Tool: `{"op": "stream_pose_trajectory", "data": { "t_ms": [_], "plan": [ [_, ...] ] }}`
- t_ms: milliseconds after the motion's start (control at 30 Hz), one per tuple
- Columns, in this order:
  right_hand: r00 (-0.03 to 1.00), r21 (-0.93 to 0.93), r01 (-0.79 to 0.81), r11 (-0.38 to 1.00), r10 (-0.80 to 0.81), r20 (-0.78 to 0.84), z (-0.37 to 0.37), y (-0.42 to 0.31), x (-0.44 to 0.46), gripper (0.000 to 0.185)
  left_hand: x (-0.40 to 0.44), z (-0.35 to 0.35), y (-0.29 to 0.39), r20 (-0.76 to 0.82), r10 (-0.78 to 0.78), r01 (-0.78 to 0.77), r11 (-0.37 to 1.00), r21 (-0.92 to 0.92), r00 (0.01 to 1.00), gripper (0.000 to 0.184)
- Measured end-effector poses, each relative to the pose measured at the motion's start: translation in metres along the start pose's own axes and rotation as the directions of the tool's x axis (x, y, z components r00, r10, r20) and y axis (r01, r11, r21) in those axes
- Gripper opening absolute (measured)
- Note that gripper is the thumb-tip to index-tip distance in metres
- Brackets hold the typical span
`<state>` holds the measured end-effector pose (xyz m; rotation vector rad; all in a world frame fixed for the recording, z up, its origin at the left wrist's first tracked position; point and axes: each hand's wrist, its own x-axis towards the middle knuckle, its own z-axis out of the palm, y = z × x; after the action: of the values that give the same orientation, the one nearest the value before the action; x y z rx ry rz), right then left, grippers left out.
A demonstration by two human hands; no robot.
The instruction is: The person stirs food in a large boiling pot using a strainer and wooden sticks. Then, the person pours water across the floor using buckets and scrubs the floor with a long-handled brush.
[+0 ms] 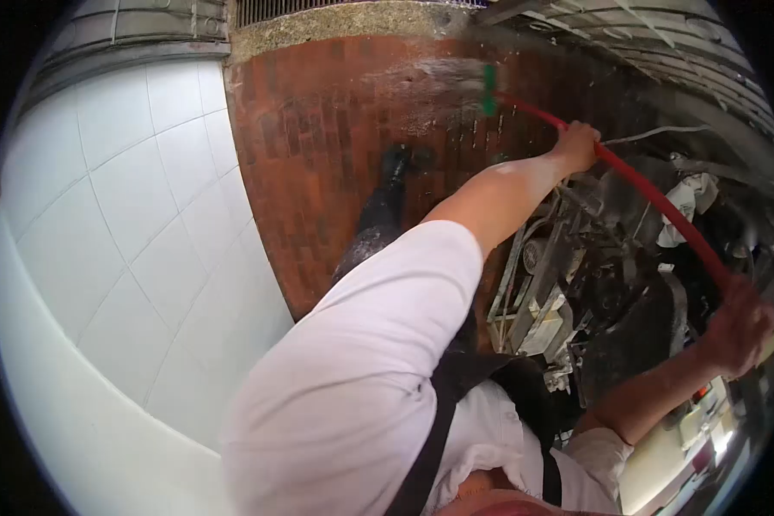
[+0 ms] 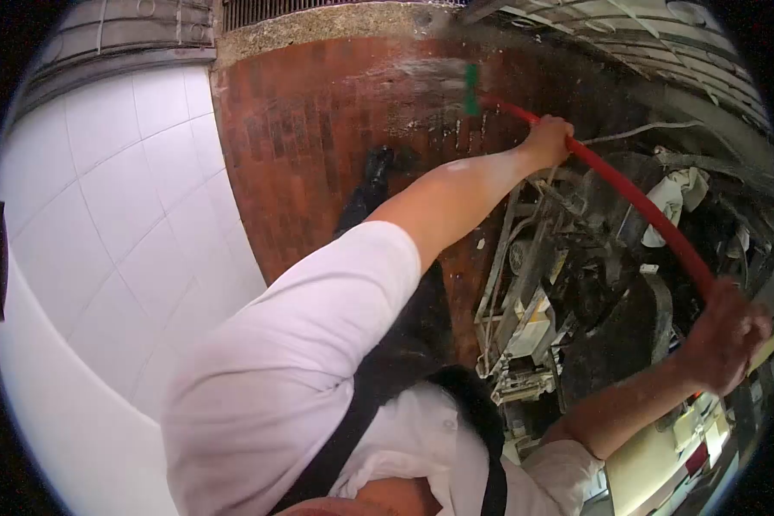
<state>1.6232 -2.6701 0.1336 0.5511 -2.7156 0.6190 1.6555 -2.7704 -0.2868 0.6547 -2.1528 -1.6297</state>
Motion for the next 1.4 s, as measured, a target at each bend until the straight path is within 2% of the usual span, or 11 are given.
{"op": "stream_pose_trajectory", "data": {
  "t_ms": [67, 133, 267, 333, 367, 500, 767, 1000, 1100, 1200, 1400],
  "plan": [
    [0.991, 0.374, 0.131, 0.918, -0.133, -0.022, -0.013, -0.014, -0.016, 0.026, 0.016, -0.031, 0.032, 0.317, -0.031, 0.059, 0.995, -0.078, 0.948, 0.03],
    [0.966, 0.772, 0.069, 0.632, -0.235, 0.106, 0.0, -0.031, -0.047, 0.021, -0.025, -0.105, 0.053, 0.023, 0.222, -0.222, 0.975, -0.003, 0.975, 0.029],
    [0.755, 0.781, -0.48, 0.398, -0.265, 0.599, 0.118, -0.111, -0.126, 0.016, -0.105, -0.318, -0.031, 0.044, -0.152, 0.131, 0.941, 0.311, 0.987, 0.029],
    [0.592, 0.667, -0.696, 0.265, -0.313, 0.742, 0.205, -0.148, -0.16, 0.017, -0.153, -0.386, -0.142, -0.185, -0.654, 0.42, 0.65, -0.633, 0.733, 0.03],
    [0.56, 0.635, -0.743, 0.212, -0.322, 0.763, 0.248, -0.153, -0.175, 0.018, -0.172, -0.432, -0.211, -0.088, -0.629, 0.491, 0.679, -0.546, 0.772, 0.028],
    [0.8, 0.801, -0.535, 0.269, -0.145, 0.582, 0.264, -0.082, -0.131, 0.02, -0.092, -0.348, -0.179, 0.031, -0.116, 0.063, 0.722, 0.689, 0.993, 0.018],
    [0.97, 0.805, -0.057, 0.59, -0.158, 0.185, -0.008, -0.009, 0.011, 0.015, 0.042, 0.0, 0.024, 0.439, 0.0, -0.028, 0.998, 0.058, 0.899, 0.024],
    [0.946, 0.864, -0.271, 0.424, -0.048, 0.321, 0.09, -0.073, -0.079, 0.026, 0.004, -0.273, -0.007, 0.139, 0.09, -0.139, 0.908, 0.396, 0.986, 0.022],
    [0.794, 0.804, -0.595, -0.011, -0.166, 0.585, 0.255, -0.125, -0.118, 0.019, 0.006, -0.387, -0.148, -0.134, -0.567, 0.372, 0.683, -0.629, 0.813, 0.028],
    [0.853, 0.846, -0.52, -0.117, -0.008, 0.522, 0.293, -0.106, -0.083, 0.022, 0.064, -0.379, -0.248, -0.02, -0.279, 0.246, 0.808, 0.535, 0.96, 0.023],
    [0.962, 0.937, -0.271, 0.22, 0.035, 0.27, 0.08, 0.063, 0.013, 0.023, 0.083, -0.085, -0.039, 0.251, -0.125, -0.009, 0.882, 0.472, 0.96, 0.019]
  ]
}}
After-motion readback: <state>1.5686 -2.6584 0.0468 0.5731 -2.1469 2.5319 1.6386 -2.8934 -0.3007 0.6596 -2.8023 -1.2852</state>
